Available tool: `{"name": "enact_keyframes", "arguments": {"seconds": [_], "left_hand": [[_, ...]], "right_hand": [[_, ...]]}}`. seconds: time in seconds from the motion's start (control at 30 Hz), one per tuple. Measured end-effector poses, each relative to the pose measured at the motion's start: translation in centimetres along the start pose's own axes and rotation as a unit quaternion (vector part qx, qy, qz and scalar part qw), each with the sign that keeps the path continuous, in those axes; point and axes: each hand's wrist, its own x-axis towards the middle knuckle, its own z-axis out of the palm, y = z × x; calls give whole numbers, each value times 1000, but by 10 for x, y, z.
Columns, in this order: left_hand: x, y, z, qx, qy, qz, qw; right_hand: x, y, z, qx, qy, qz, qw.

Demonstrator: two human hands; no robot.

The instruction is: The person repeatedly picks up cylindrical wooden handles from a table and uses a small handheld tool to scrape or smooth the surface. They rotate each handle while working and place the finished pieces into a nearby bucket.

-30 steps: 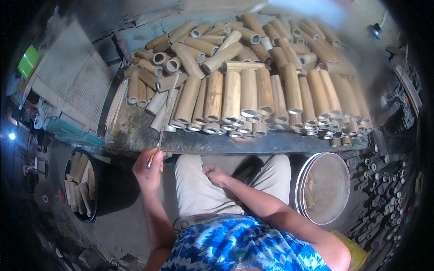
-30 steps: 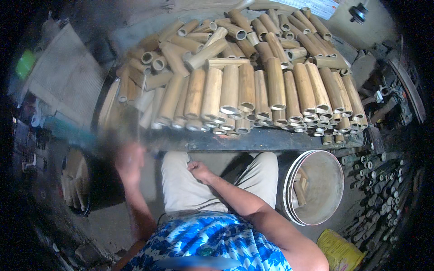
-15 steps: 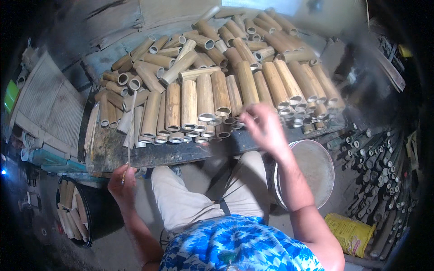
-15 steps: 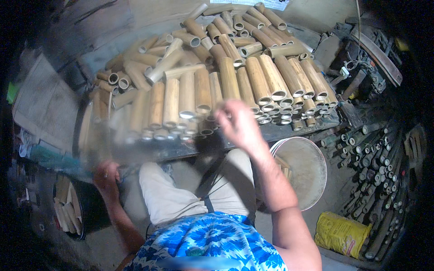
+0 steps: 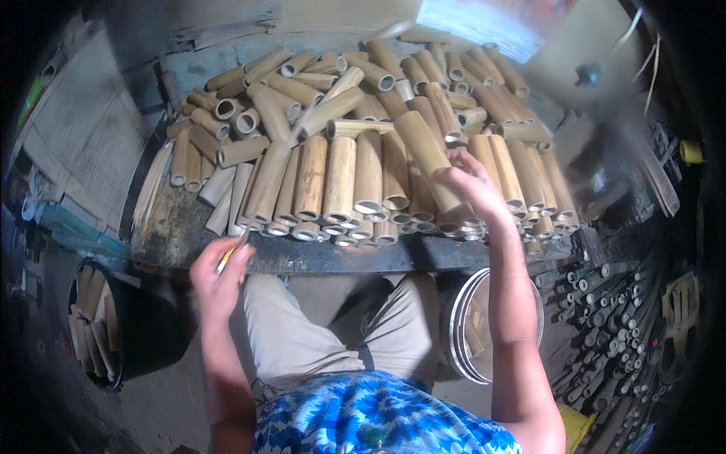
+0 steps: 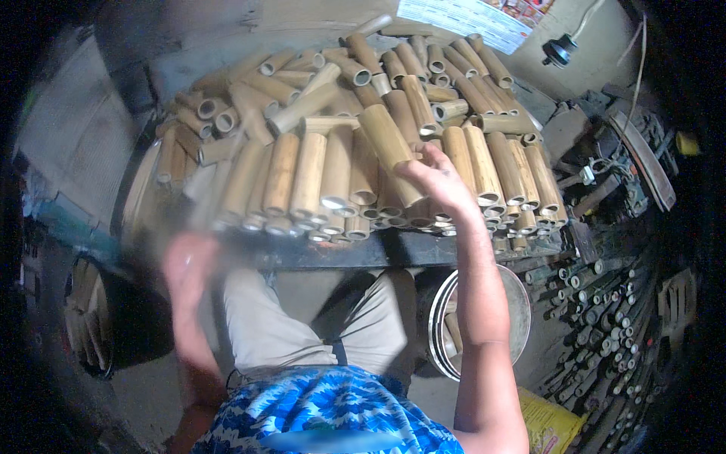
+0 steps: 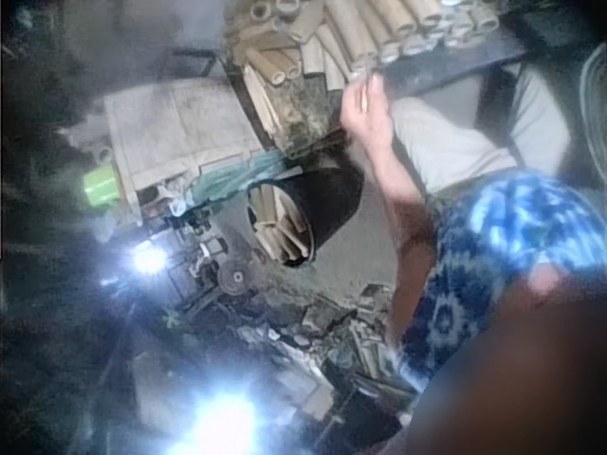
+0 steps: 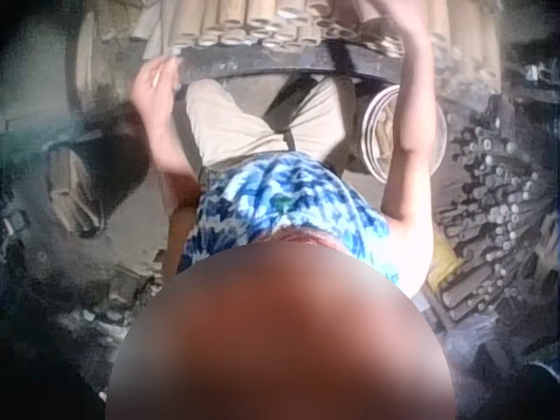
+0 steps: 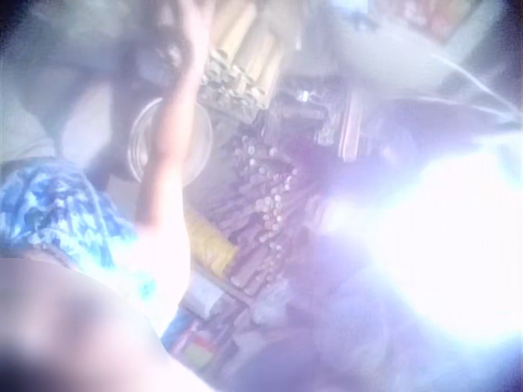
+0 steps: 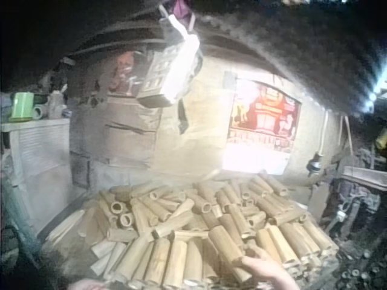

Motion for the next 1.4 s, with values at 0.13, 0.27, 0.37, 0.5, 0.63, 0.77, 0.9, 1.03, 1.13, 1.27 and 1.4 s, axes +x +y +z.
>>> {"name": "enact_keyframes", "arguments": {"seconds": [0.13,0.27,0.37,0.5,0.63,0.77,0.9,1.03,1.13,1.27,1.4], "left_hand": [[37,14,42,-56,-61,5,997],[70,23,88,-135,-95,33,986],[81,21,102,-179,-117,44,976],[87,13,107,-160,-136,22,977],[87,6,110,-129,-127,18,983],[89,0,116,-132,-88,-18,987],[93,-3,121,-147,-73,-33,986],[95,-2,125,-66,-75,-20,995],[99,-1,123,-24,-93,-9,995],[105,1,116,46,-140,29,989],[110,6,106,126,-161,109,973]], "right_hand": [[-6,1,17,135,-132,-7,982],[-11,8,38,239,-262,10,935],[-6,17,49,289,-287,47,912],[-2,26,46,387,-280,129,869],[2,25,43,437,-251,111,857],[0,26,49,365,-120,-27,923],[6,36,63,257,-5,-102,961],[19,40,69,239,37,-114,963],[22,38,69,220,31,-89,971],[21,38,64,183,-28,-85,979],[25,42,61,230,-74,-65,968]]}}
